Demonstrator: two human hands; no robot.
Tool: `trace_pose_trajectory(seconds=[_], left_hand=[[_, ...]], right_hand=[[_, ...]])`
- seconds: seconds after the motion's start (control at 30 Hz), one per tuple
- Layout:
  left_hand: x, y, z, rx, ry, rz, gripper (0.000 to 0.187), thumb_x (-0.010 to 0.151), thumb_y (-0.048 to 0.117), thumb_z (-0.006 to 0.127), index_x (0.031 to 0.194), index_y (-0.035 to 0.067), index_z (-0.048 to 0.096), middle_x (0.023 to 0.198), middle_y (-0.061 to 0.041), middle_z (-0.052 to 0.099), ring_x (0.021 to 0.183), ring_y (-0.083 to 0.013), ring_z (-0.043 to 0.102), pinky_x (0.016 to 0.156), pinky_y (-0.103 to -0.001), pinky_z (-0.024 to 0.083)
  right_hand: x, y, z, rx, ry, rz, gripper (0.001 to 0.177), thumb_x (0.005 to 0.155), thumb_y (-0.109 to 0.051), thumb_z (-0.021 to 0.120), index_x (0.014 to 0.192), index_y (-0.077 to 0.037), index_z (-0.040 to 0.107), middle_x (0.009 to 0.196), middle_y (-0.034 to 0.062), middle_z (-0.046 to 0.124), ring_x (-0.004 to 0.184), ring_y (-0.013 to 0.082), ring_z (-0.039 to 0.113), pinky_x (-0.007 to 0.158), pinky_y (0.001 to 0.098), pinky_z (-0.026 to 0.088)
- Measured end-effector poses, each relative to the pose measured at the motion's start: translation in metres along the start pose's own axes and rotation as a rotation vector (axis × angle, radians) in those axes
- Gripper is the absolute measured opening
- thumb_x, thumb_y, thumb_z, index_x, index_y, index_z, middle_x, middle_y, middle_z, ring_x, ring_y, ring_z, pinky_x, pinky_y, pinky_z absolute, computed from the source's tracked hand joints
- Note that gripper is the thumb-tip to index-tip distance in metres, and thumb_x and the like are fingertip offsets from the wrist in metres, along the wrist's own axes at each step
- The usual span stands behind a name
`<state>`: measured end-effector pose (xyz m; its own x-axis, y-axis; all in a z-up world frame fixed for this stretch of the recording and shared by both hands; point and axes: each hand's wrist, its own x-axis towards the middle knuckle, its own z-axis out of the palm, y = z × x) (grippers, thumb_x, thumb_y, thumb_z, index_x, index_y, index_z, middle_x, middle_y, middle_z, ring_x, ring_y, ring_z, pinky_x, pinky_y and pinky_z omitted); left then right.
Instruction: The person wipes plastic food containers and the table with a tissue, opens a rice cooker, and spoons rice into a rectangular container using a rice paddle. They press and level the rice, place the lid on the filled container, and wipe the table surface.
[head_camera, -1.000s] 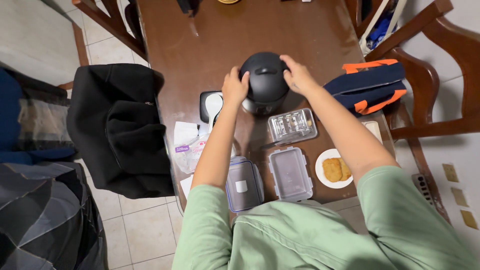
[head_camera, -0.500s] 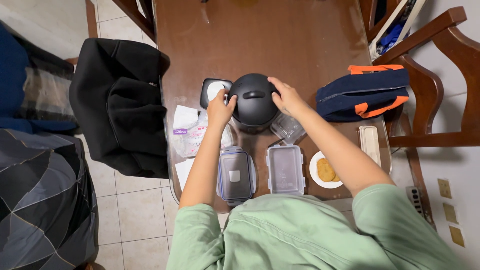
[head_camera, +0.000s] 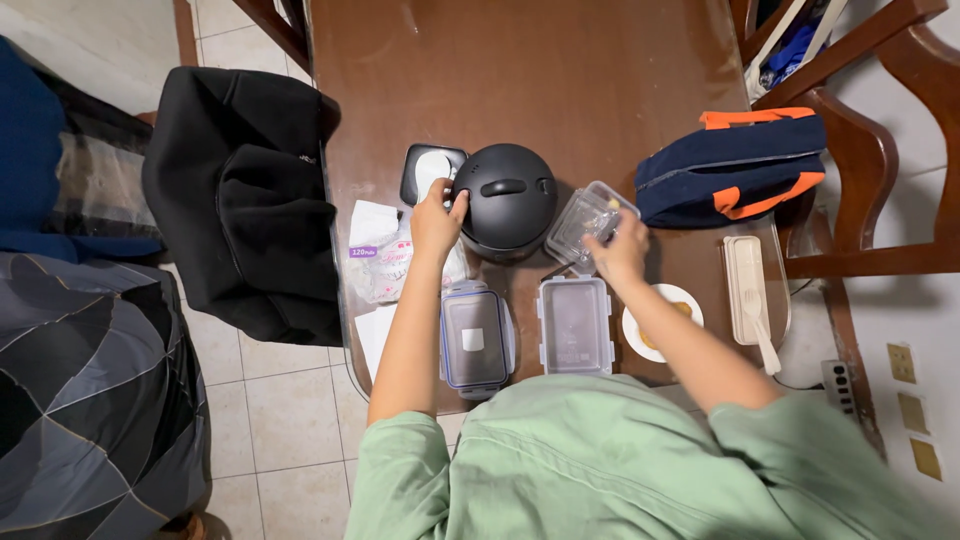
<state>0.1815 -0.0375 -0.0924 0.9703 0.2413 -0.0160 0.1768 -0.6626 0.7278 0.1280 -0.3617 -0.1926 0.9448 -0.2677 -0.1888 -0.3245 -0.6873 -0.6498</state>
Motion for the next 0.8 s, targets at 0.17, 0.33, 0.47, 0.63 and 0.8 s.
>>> trace_pose_trajectory(seconds=[0.17, 0.33, 0.47, 0.63, 0.8], left_hand=[[-0.007, 0.019, -0.003, 0.098, 0.102, 0.067, 0.037, 0.091, 0.033, 0.072, 0.119, 0.009, 0.067, 0.096, -0.018, 0.074, 0.088, -0.0382, 0.071, 0.078, -0.047, 0.055], [-0.045, 0.056, 0.022, 0.013, 0.377, 0.677, 0.029, 0.091, 0.008, 0.063, 0.120, 0.007, 0.062, 0.110, -0.017, 0.069, 0.099, -0.0391, 0.066, 0.088, -0.047, 0.055], [-0.099, 0.066, 0.078, -0.048, -0.214, 0.514, 0.024, 0.088, 0.012, 0.071, 0.111, 0.007, 0.065, 0.102, -0.018, 0.068, 0.094, -0.0400, 0.069, 0.083, -0.048, 0.056], [-0.114, 0.034, 0.146, 0.012, -0.432, 0.197, 0.047, 0.084, 0.020, 0.076, 0.123, 0.003, 0.057, 0.106, -0.027, 0.066, 0.096, -0.0448, 0.066, 0.083, -0.051, 0.053], [-0.097, 0.001, 0.204, -0.203, -0.517, 0.068, 0.039, 0.084, 0.025, 0.076, 0.115, 0.008, 0.058, 0.094, -0.022, 0.071, 0.094, -0.0396, 0.069, 0.086, -0.046, 0.053]], right_hand=[[0.006, 0.021, 0.024, 0.464, 0.124, 0.226, 0.126, 0.072, -0.041, 0.092, 0.161, 0.001, 0.012, 0.164, 0.0294, 0.023, 0.151, 0.0394, 0.028, 0.121, 0.0427, 0.029], [0.031, 0.033, 0.056, 0.311, 0.025, 0.232, 0.137, 0.070, -0.036, 0.092, 0.162, 0.002, -0.001, 0.164, 0.0314, 0.021, 0.152, 0.0408, 0.027, 0.123, 0.0400, 0.028], [0.060, 0.048, 0.065, 0.205, 0.066, -0.041, 0.135, 0.073, -0.028, 0.094, 0.161, 0.005, -0.004, 0.166, 0.0350, 0.014, 0.154, 0.0451, 0.020, 0.125, 0.0408, 0.021], [0.117, 0.049, 0.044, 0.092, -0.180, -0.128, 0.133, 0.071, -0.025, 0.090, 0.162, 0.002, -0.003, 0.164, 0.0332, 0.020, 0.152, 0.0428, 0.026, 0.123, 0.0382, 0.026], [0.130, 0.045, 0.025, 0.003, -0.313, -0.192, 0.125, 0.075, -0.024, 0.089, 0.163, 0.000, 0.003, 0.164, 0.0324, 0.020, 0.152, 0.0449, 0.024, 0.122, 0.0410, 0.025]])
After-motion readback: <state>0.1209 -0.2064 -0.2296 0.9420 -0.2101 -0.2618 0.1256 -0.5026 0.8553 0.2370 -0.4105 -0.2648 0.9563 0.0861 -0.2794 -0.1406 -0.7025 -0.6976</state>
